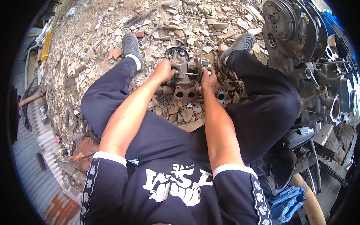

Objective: The person sits on a debris-covered ground and uses a hammer and chisel to separate a turbocharger housing from an exhaust manifold. They repeatedly strike the chisel to break the joint, then pull the housing away and inspect the separated parts.

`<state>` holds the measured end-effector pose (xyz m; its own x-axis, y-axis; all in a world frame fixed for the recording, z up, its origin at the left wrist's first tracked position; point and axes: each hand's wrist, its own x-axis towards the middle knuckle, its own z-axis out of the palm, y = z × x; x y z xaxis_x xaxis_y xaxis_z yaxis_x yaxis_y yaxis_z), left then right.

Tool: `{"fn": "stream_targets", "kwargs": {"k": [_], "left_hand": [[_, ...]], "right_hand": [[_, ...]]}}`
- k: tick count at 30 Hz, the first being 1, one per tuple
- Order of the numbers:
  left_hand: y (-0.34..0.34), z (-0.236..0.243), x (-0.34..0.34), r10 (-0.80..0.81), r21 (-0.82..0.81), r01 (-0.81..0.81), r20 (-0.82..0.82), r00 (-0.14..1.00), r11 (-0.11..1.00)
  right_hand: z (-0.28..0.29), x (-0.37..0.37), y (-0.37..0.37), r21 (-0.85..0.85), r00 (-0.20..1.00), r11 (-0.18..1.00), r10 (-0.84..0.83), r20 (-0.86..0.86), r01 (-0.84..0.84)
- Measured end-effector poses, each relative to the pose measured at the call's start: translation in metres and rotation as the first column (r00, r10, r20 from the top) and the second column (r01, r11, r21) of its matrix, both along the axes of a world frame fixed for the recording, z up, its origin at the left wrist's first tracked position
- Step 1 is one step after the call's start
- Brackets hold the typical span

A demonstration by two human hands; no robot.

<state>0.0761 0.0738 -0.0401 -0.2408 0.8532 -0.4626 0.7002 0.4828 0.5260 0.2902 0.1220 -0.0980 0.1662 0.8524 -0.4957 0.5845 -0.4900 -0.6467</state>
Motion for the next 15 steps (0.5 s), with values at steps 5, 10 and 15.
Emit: {"fn": "stream_targets", "kwargs": {"k": [5,10,15], "left_hand": [[0.004,0.005,0.002,-0.025,-0.023,0.026,0.05,0.998,0.999],[0.006,-0.003,0.001,-0.02,-0.014,0.021,0.005,1.0,1.0],[0.005,-0.023,-0.005,-0.049,-0.01,0.049,0.017,0.999,0.999]], "right_hand": [[0.002,0.002,-0.003,0.066,1.0,0.998,0.009,-0.022,-0.008],[0.019,-0.005,-0.002,0.135,0.995,0.991,0.015,-0.094,-0.003],[0.019,-0.008,-0.003,0.155,0.996,0.987,0.044,-0.074,-0.032]]}}
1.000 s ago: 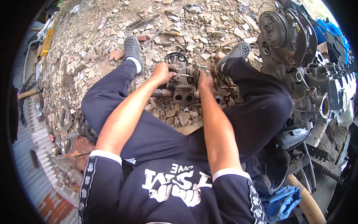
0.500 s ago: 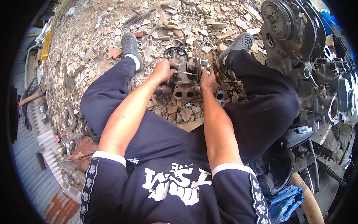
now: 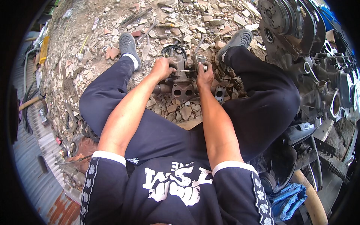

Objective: The person sits on a debris-covered ground and uses a hammer and chisel to separate a turbocharger housing from an exhaust manifold. They repeatedly strike the chisel to break the joint, then pull the housing away and inspect the separated parts.

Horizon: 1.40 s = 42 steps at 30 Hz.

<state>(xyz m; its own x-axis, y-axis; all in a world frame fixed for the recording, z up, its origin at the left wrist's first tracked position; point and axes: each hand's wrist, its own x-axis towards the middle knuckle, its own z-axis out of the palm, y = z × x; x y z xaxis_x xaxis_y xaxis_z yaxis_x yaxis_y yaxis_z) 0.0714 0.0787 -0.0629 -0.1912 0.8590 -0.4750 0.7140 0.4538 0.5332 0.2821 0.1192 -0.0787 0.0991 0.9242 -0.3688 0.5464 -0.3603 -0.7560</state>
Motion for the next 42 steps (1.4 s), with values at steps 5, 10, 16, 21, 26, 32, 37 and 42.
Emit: {"fn": "stream_targets", "kwargs": {"k": [5,10,16,21,26,32,37,42], "left_hand": [[0.003,0.009,0.005,-0.001,-0.011,0.002,0.051,0.999,1.0],[0.004,0.013,0.004,0.005,-0.034,-0.003,0.06,0.998,0.999],[0.002,-0.003,0.002,0.019,-0.069,-0.019,-0.004,1.0,0.997],[0.005,0.005,0.008,0.031,-0.079,-0.031,-0.011,0.999,0.996],[0.003,0.023,0.01,0.025,-0.068,-0.028,-0.047,0.999,0.997],[0.004,0.014,0.007,0.016,-0.063,-0.015,0.003,1.0,0.998],[0.007,0.011,0.002,0.004,-0.095,0.001,0.049,0.999,0.995],[0.017,0.018,0.01,-0.003,-0.173,0.01,0.041,0.999,0.985]], "right_hand": [[0.0,0.001,0.006,0.037,1.0,0.999,0.012,0.014,-0.013],[0.0,0.001,0.021,0.077,0.995,0.992,0.102,-0.001,-0.102],[0.014,-0.006,0.025,0.084,0.987,0.984,0.155,0.052,-0.159],[0.002,-0.005,0.031,0.178,0.979,0.968,0.157,0.13,-0.179],[0.019,-0.006,0.017,0.094,0.984,0.986,0.122,0.129,-0.135],[0.001,0.004,-0.004,0.105,0.985,0.99,0.082,0.155,-0.099],[-0.007,0.007,-0.002,0.084,0.992,0.995,0.034,0.118,-0.044],[-0.016,0.013,0.001,0.101,0.999,0.995,-0.005,0.045,0.0]]}}
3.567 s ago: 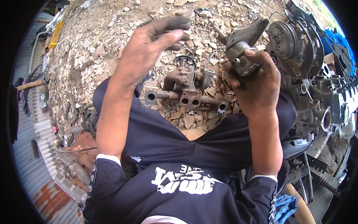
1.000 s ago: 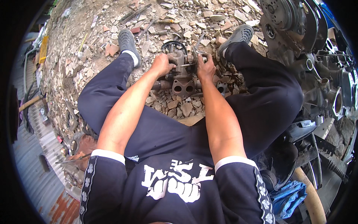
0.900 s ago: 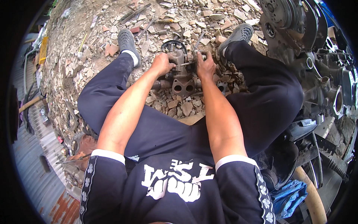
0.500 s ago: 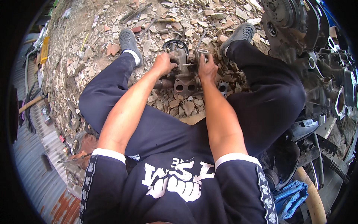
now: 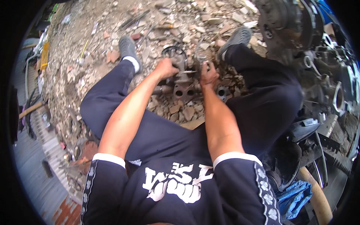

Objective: The person sits on a debris-covered ground and uses a hammer and chisel to separate a turbocharger housing from an exhaust manifold. They repeatedly strike the chisel to break the joint, then pull the housing away and inspect the separated parts.

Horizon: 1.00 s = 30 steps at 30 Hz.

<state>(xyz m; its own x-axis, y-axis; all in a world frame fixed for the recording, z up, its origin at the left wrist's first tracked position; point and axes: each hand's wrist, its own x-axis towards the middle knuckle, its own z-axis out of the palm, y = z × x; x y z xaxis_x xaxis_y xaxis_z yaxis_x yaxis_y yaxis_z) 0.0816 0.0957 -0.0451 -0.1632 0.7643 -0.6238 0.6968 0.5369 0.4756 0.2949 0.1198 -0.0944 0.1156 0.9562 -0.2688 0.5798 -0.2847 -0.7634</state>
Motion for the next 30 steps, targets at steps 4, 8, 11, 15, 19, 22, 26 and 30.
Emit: {"fn": "stream_targets", "kwargs": {"k": [4,8,11,15,19,22,26,30], "left_hand": [[0.014,-0.006,-0.022,-0.108,0.096,0.103,0.043,0.993,0.99],[0.039,0.089,-0.016,-0.01,0.267,-0.003,0.05,0.999,0.964],[0.041,0.166,-0.023,0.066,0.607,-0.193,0.224,0.972,0.771],[0.029,0.227,-0.012,0.073,0.63,-0.489,0.567,0.82,0.604],[0.015,0.254,-0.016,0.058,0.639,-0.49,0.573,0.818,0.594],[0.016,0.254,-0.01,0.049,0.631,-0.476,0.571,0.819,0.613],[0.02,0.253,0.002,0.034,0.598,-0.453,0.58,0.814,0.661],[0.026,0.252,0.017,-0.025,0.61,-0.389,0.557,0.83,0.691]], "right_hand": [[0.0,-0.025,0.013,0.424,0.999,0.905,0.002,-0.05,0.02],[0.085,-0.047,0.029,0.444,0.952,0.881,-0.023,-0.306,0.164],[0.146,-0.064,0.043,0.261,0.717,0.884,-0.111,-0.688,0.388],[0.227,-0.04,0.051,0.174,0.386,0.894,0.002,-0.923,0.413],[0.309,0.029,0.024,0.177,0.273,0.893,0.064,-0.96,0.413],[0.337,0.099,0.006,0.334,0.294,0.773,0.2,-0.935,0.539],[0.358,0.196,0.006,0.209,0.159,0.662,0.136,-0.978,0.72],[0.367,0.246,0.003,0.172,0.169,0.443,0.046,-0.985,0.88]]}}
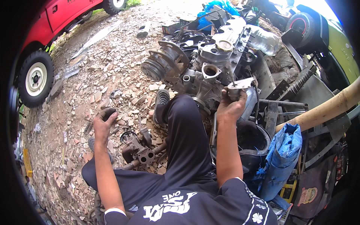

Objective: The person sits on a debris-covered ground and uses a hammer and chisel to separate a turbocharger housing from an exhaust manifold. They repeatedly strike the chisel to break the joint, then pull the housing away and inspect the separated parts.

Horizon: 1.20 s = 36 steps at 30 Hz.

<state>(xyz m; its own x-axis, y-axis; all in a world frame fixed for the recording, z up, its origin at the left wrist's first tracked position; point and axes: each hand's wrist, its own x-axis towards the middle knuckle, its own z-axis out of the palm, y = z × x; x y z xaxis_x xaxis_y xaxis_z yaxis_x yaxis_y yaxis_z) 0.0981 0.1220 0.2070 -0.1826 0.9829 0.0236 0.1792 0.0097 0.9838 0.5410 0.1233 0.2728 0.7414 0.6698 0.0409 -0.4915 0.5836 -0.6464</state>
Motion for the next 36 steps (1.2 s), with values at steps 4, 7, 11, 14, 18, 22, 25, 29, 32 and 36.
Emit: {"fn": "stream_targets", "kwargs": {"k": [4,7,11,14,18,22,25,29,32,36], "left_hand": [[0.007,0.003,0.011,-0.027,-0.029,0.027,-0.015,1.0,0.999],[0.01,0.001,0.02,-0.047,-0.029,0.047,-0.014,0.999,0.998],[0.011,-0.007,0.021,-0.08,-0.018,0.079,-0.058,0.995,0.997],[0.002,-0.017,0.009,-0.058,-0.021,0.056,-0.154,0.986,0.998],[-0.01,0.007,0.0,-0.015,-0.136,-0.034,-0.338,0.941,0.99],[-0.028,-0.015,-0.034,0.132,-0.159,-0.17,-0.227,0.965,0.972],[-0.043,-0.019,-0.054,0.164,-0.167,-0.226,-0.318,0.934,0.96],[-0.049,-0.052,-0.082,0.112,-0.297,-0.219,-0.34,0.934,0.929],[-0.05,-0.05,-0.081,0.068,-0.297,-0.217,-0.44,0.896,0.93],[-0.034,-0.036,-0.057,0.031,-0.303,-0.17,-0.417,0.909,0.938]], "right_hand": [[0.005,0.016,-0.01,-0.043,0.99,0.992,-0.123,-0.07,0.121],[-0.003,0.031,-0.018,-0.088,0.973,0.975,-0.191,0.129,0.203],[-0.014,0.013,-0.027,-0.089,0.973,0.993,-0.061,0.221,0.083],[-0.027,-0.04,-0.025,-0.017,0.919,0.971,0.233,0.318,-0.24],[-0.026,-0.135,-0.024,-0.145,0.734,0.746,0.666,0.131,-0.65],[-0.102,-0.232,0.008,-0.047,0.459,0.483,0.791,-0.405,-0.874],[-0.187,-0.292,0.025,-0.44,0.651,0.511,0.709,-0.27,-0.739],[-0.319,-0.27,0.011,-0.716,0.382,0.696,0.649,0.657,0.05],[-0.33,-0.267,0.002,-0.884,0.354,0.461,0.817,0.456,0.074],[-0.322,-0.279,0.006,-0.844,0.31,0.528,0.79,0.529,0.094]]}}
